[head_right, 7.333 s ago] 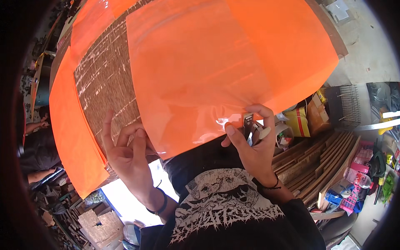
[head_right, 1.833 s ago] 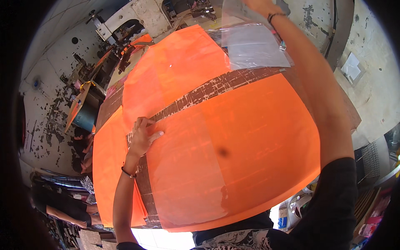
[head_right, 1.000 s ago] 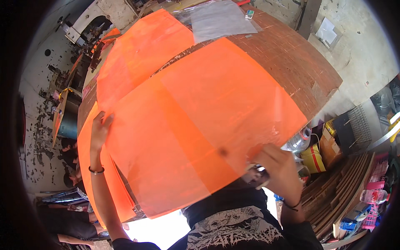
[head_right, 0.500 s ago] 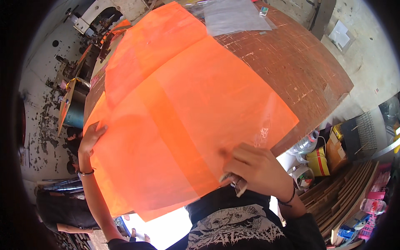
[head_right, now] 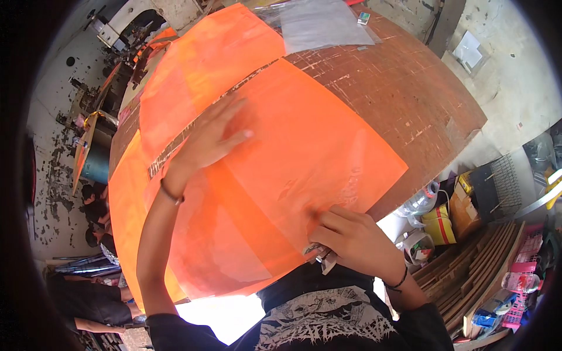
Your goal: The person seals the edges of orange plastic sheets by hand using a lighter. They move along the material, applying heat to the edges and pressing them together with their fingers.
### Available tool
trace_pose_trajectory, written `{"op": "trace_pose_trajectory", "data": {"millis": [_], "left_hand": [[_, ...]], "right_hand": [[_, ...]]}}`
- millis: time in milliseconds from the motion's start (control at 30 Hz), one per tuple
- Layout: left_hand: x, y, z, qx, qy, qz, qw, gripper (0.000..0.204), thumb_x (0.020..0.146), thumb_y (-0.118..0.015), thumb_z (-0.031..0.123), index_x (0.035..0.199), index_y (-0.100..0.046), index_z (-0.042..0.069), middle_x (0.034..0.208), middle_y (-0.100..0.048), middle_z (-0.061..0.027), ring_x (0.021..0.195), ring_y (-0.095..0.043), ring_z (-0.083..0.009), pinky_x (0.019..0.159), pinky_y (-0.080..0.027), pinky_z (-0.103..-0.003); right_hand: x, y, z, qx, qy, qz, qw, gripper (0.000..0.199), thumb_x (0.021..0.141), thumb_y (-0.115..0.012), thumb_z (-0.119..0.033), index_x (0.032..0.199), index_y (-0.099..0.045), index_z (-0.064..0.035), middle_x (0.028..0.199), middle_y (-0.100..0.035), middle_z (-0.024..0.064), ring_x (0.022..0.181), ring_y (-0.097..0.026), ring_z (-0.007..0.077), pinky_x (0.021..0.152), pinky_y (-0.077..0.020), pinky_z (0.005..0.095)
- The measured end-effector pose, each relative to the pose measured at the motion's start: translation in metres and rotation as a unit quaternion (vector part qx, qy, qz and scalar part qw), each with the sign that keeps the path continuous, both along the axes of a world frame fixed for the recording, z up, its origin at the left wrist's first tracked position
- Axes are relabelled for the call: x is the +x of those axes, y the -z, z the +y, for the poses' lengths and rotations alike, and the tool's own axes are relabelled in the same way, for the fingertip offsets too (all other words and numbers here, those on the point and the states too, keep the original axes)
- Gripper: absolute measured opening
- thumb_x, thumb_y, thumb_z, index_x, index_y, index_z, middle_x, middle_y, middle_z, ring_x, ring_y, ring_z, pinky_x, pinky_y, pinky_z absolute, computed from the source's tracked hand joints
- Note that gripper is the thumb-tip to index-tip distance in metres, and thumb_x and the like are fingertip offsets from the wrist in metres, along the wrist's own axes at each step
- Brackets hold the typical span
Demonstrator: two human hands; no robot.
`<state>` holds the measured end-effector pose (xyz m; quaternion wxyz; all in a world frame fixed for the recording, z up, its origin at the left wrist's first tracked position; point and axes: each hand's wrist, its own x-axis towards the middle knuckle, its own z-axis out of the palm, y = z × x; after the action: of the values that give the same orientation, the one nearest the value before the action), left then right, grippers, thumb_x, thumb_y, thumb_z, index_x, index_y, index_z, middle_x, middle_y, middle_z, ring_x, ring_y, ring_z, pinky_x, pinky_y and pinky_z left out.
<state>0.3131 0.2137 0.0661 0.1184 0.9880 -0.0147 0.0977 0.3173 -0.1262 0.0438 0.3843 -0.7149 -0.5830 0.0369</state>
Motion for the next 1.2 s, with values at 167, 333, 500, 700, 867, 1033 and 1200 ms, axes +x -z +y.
{"op": "trace_pose_trajectory", "data": {"millis": [167,333,500,700,867,1033,1200], "left_hand": [[0.036,0.035,0.007,0.016,0.015,0.021,1.0,0.074,0.087,-0.056,0.057,0.144,-0.039,0.014,0.154,-0.023,-0.0169,0.145,-0.013,-0.0304,0.118,-0.006,-0.047],[0.048,0.034,-0.002,0.013,0.031,0.013,0.999,0.076,0.085,-0.058,0.056,0.144,-0.038,0.012,0.153,-0.026,-0.0181,0.144,-0.017,-0.0308,0.118,-0.01,-0.046],[0.063,0.037,0.0,-0.106,-0.037,-0.051,0.992,0.082,0.084,-0.062,0.055,0.14,-0.039,-0.001,0.147,-0.034,-0.0231,0.139,-0.028,-0.0344,0.115,-0.022,-0.045],[0.071,0.039,-0.012,-0.046,-0.115,-0.067,0.99,0.084,0.082,-0.065,0.052,0.136,-0.042,-0.007,0.142,-0.042,-0.0235,0.133,-0.039,-0.0341,0.11,-0.032,-0.042],[0.072,0.04,-0.014,-0.03,-0.111,-0.115,0.987,0.083,0.079,-0.069,0.053,0.128,-0.048,-0.011,0.128,-0.053,-0.0247,0.122,-0.049,-0.0362,0.103,-0.04,-0.043],[0.088,0.037,-0.001,-0.104,-0.106,-0.126,0.981,0.075,0.079,-0.07,0.052,0.123,-0.054,-0.007,0.114,-0.06,-0.0214,0.108,-0.057,-0.0322,0.093,-0.046,-0.043],[0.129,0.02,0.009,-0.214,-0.065,0.074,0.972,0.056,0.079,-0.071,0.05,0.1,-0.065,-0.001,0.086,-0.065,-0.0118,0.079,-0.061,-0.0216,0.077,-0.048,-0.037]], "right_hand": [[0.012,-0.005,-0.027,-0.024,-0.003,0.056,0.998,0.031,0.061,-0.08,-0.015,0.08,-0.057,-0.0092,0.089,-0.058,0.0036,0.088,-0.06,0.0251,0.067,-0.0511,0.0348],[0.047,-0.013,-0.054,-0.065,0.41,0.086,0.906,0.026,0.072,-0.078,-0.015,0.083,-0.059,-0.0011,0.117,-0.062,0.0176,0.101,-0.06,0.0351,0.082,-0.0499,0.0414],[0.048,0.001,-0.05,-0.091,0.392,-0.044,0.914,0.028,0.074,-0.077,-0.018,0.087,-0.06,0.0013,0.133,-0.052,0.0235,0.119,-0.054,0.0396,0.091,-0.0473,0.0429],[0.029,-0.003,-0.04,-0.064,0.437,-0.012,0.897,0.031,0.075,-0.075,-0.009,0.102,-0.064,0.002,0.114,-0.064,0.0187,0.104,-0.061,0.0348,0.086,-0.0488,0.0387],[0.033,0.002,-0.039,-0.043,0.421,0.033,0.905,0.014,0.076,-0.065,-0.001,0.09,-0.062,-0.002,0.086,-0.064,0.0161,0.075,-0.061,0.0364,0.063,-0.0478,0.0385],[0.015,-0.004,-0.03,0.144,0.421,0.04,0.894,0.015,0.074,-0.066,0.008,0.08,-0.056,-0.002,0.085,-0.067,0.0134,0.075,-0.066,0.0237,0.063,-0.0486,0.0309],[-0.005,0.015,-0.052,0.233,0.41,0.0,0.882,0.024,0.076,-0.069,0.007,0.072,-0.047,-0.0038,0.084,-0.061,0.0105,0.065,-0.057,0.0172,0.063,-0.0471,0.0288]]}}
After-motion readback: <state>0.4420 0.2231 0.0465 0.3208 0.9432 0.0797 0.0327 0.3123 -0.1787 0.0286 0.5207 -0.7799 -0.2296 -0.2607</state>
